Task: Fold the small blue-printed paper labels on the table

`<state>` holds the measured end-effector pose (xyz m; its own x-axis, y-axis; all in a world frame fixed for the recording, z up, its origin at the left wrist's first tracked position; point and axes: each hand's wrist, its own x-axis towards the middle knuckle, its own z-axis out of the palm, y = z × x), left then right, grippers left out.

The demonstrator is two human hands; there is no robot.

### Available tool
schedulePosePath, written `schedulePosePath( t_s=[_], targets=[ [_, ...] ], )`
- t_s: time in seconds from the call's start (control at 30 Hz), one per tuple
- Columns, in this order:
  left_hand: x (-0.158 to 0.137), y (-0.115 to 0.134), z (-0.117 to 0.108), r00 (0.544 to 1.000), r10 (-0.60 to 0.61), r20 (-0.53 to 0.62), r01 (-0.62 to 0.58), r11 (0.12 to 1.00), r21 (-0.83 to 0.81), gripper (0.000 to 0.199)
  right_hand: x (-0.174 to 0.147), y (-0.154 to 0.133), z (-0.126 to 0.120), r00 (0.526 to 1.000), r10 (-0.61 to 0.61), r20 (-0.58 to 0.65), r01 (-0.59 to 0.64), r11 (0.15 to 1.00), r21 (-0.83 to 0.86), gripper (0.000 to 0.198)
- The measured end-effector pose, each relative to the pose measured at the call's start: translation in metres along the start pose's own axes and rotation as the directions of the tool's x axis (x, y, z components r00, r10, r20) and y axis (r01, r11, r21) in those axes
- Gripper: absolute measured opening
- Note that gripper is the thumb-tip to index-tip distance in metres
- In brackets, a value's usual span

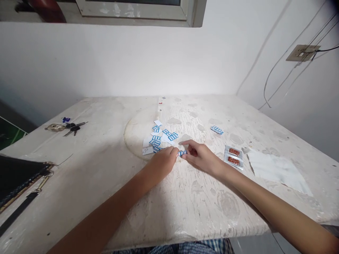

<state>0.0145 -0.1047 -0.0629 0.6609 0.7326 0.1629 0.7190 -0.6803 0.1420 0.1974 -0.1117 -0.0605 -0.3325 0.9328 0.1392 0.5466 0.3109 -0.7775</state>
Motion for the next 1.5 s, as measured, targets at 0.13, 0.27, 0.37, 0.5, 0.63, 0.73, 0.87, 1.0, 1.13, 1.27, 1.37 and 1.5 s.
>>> schedulePosePath(
  t_s=[0.13,0.27,0.37,0.5,0.63,0.73,0.87,1.0,1.13,1.27,1.37,1.5],
  targets=[
    [0.002,0.002,-0.003,1.000,-0.021,-0.008,0.020,0.999,-0.050,0.021,-0.001,-0.003,-0.001,0.999,0.015,0.049,-0.013,0.999,-0.036,0.019],
    [0.003,0.003,-0.005,0.999,-0.040,0.002,0.040,0.999,-0.034,0.021,-0.001,-0.003,-0.002,1.000,0.027,0.011,-0.027,0.999,-0.029,0.018],
    [0.003,0.003,-0.005,0.999,-0.048,-0.006,0.048,0.999,0.013,0.022,-0.001,-0.003,-0.001,1.000,0.011,0.005,-0.011,0.999,-0.048,0.021],
    [0.003,0.004,-0.007,0.998,-0.062,-0.003,0.062,0.998,0.027,0.022,0.000,-0.004,0.000,0.998,-0.056,0.016,0.057,0.990,-0.128,0.021],
    [0.003,0.003,-0.005,0.999,-0.032,-0.029,0.034,0.998,0.053,0.023,-0.001,-0.006,0.000,0.996,-0.083,0.018,0.085,0.985,-0.151,0.021],
    [0.003,0.001,0.000,1.000,0.016,-0.025,-0.012,0.991,0.132,0.024,-0.004,-0.008,-0.002,0.998,-0.051,0.037,0.057,0.982,-0.180,0.021],
    [0.004,0.002,0.005,0.999,0.035,-0.026,-0.029,0.977,0.213,0.021,-0.002,-0.010,-0.013,0.999,-0.018,0.048,0.023,0.995,-0.094,0.026],
    [0.004,0.004,0.006,0.999,0.038,-0.018,-0.032,0.964,0.262,0.024,0.026,-0.005,-0.023,0.995,-0.037,-0.091,0.023,0.988,-0.153,0.025],
    [0.004,0.004,0.005,0.999,0.035,-0.011,-0.031,0.966,0.258,0.026,0.075,-0.006,-0.018,0.981,-0.139,0.133,0.176,0.930,-0.322,0.027],
    [0.004,0.004,0.005,1.000,0.017,0.002,-0.017,0.982,0.190,0.027,0.111,-0.019,-0.014,0.931,-0.002,0.366,0.183,0.868,-0.462,0.036],
    [0.004,0.004,0.005,1.000,0.015,0.001,-0.015,0.983,0.183,0.025,0.118,-0.021,-0.015,0.923,0.119,0.367,0.089,0.860,-0.503,0.029],
    [0.003,0.004,0.004,1.000,0.023,-0.018,-0.019,0.982,0.188,0.018,0.106,-0.010,-0.021,0.952,0.075,0.298,0.088,0.864,-0.496,0.011]
  ],
)
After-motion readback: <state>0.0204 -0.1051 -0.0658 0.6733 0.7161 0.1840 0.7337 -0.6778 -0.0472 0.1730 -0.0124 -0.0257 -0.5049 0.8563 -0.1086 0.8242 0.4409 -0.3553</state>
